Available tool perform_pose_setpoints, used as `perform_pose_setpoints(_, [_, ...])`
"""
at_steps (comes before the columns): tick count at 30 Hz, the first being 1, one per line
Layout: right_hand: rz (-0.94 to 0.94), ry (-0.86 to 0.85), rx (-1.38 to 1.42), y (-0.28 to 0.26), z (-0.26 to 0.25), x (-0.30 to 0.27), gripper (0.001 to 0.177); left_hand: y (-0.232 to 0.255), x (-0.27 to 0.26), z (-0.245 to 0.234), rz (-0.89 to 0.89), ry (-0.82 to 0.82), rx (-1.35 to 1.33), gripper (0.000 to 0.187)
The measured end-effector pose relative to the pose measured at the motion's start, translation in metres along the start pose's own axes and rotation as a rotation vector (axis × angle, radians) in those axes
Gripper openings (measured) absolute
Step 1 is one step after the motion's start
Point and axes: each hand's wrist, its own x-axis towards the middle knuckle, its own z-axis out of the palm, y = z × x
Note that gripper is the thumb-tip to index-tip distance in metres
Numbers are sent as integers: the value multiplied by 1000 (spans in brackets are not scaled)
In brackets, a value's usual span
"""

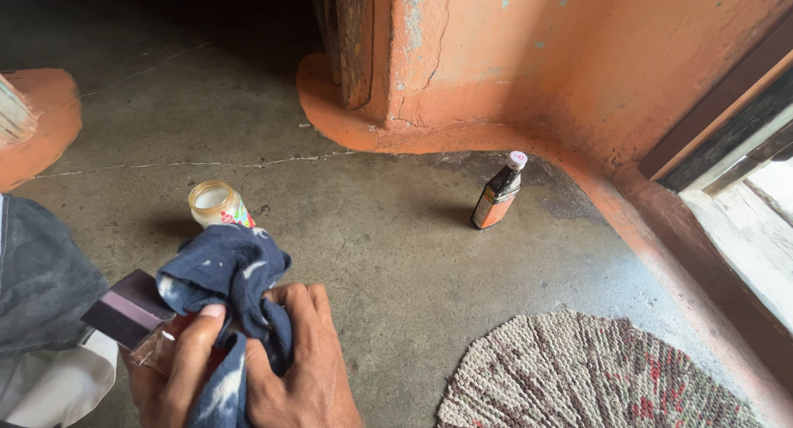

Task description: The person wipes a small rectangular bottle and a dark bottle with a cloth, then wipes an orange notebook. The person handles each item individually, wiping the surfaces and placing them back on the floor.

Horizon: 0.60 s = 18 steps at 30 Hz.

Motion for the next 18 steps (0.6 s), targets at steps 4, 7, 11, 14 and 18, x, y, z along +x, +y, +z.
perform_pose_setpoints(4, [106, 43, 60, 19, 7, -7, 28, 10, 7, 6, -94, 72, -33, 66])
perform_pose_setpoints(7, [359, -8, 213, 29, 8, -12, 30, 8, 10, 8, 32, 39, -114, 66])
perform_pose_setpoints(11, [463, -95, 170, 40, 2, -15, 46, -18, 4, 8, 161, -72, -113, 67])
perform_pose_setpoints(14, [421, -197, -162, 45, -7, -13, 66, -41, -2, -1, 198, -71, 142, 57])
perform_pose_setpoints(18, [661, -325, -48, 41, -14, 2, 71, -60, -7, -6, -10, -60, 180, 56])
